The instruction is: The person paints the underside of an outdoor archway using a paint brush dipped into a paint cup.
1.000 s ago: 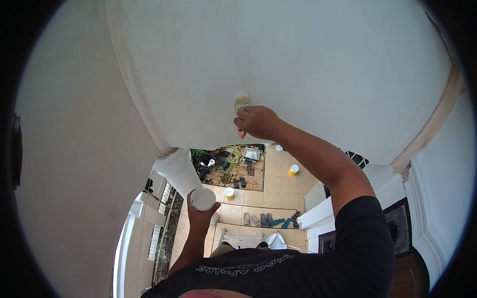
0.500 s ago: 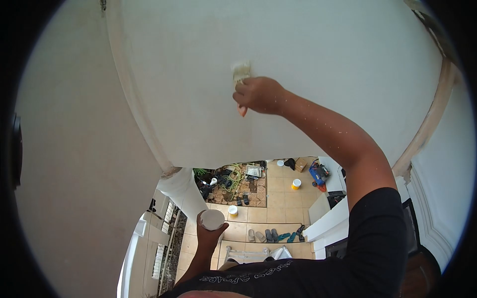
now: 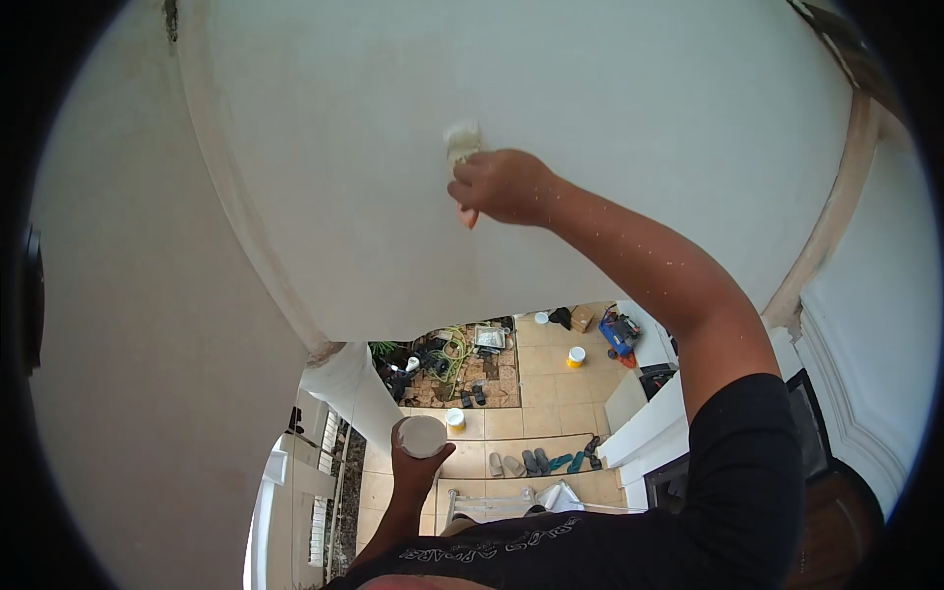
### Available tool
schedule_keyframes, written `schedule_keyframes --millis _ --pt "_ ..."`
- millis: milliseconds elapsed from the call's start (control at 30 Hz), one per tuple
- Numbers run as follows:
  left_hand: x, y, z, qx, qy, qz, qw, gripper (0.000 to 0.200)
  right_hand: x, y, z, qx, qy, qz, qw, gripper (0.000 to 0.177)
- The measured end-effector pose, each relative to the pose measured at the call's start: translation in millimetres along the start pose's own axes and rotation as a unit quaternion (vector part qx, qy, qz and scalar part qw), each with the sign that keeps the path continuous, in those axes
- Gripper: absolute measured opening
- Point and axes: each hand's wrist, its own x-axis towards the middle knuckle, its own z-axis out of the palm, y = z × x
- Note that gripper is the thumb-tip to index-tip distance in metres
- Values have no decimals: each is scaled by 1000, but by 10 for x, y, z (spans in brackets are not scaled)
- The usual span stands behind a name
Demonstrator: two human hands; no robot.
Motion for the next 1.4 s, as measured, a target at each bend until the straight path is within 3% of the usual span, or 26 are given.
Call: schedule_keyframes --millis 33,67,167,200,233,267,333,400,433,500,600,633,667,700,733,833,967,1033,1133,1267,1333,1400 --pt "-20 -38 6 -4 3 1 1000 76 -237 -335 258 27 -28 -42 998 6" --pt "-59 -29 -13 -4 5 1 1000 76 -415 -600 335 109 -139 -43 983 3" --pt "-83 70 -35 2 13 18 1000 76 -382 -548 245 203 -286 35 936 10" --pt "-104 84 -59 7 18 12 1000 76 -224 -320 100 184 -258 81 945 13" --pt "-149 90 -71 11 22 5 1000 76 -105 -44 -1 178 -103 117 972 7" --pt "-167 80 -81 11 23 1 1000 76 101 259 -270 142 -30 135 980 8" --pt "-131 48 -108 25 10 11 1000 78 407 703 -721 17 194 156 968 4" --pt "-143 60 -88 22 15 15 1000 78 548 842 -988 -82 286 167 940 2" --pt "-141 72 -81 22 12 12 1000 78 546 848 -908 -116 258 164 945 4" --pt "-137 106 -89 23 8 4 1000 77 337 606 -407 -51 173 137 974 9" --pt "-156 120 -103 -14 24 -7 1000 74 -305 -520 311 39 -14 22 999 15" --pt "-158 138 -118 -14 30 -1 999 73 -524 -853 458 96 -26 14 995 10" --pt "-156 165 -140 -13 37 3 999 72 -729 -1112 575 187 -131 72 971 9" --pt "-153 189 -161 -11 41 5 999 70 -820 -1293 534 269 -185 144 934 8" --pt "-126 137 -190 -21 33 4 999 69 -885 -1404 493 280 -193 143 929 8" --pt "-60 160 -193 16 36 28 999 69 -997 -1570 224 350 -88 303 882 15" --pt "60 239 -46 40 19 55 998 73 -951 -1694 -398 407 75 510 754 15" --pt "62 321 53 52 -3 62 997 76 -941 -1750 -614 494 196 546 648 16" --pt "18 387 217 66 6 105 992 81 -1036 -1816 -764 557 214 573 562 17" --pt "-77 344 351 46 -15 116 992 84 -916 -1966 -913 567 154 549 594 17" --pt "-112 414 388 10 -39 51 998 82 -884 -2009 -943 570 118 535 613 18" --pt "-122 373 420 21 -33 74 997 82 -883 -2070 -942 581 78 515 625 19"
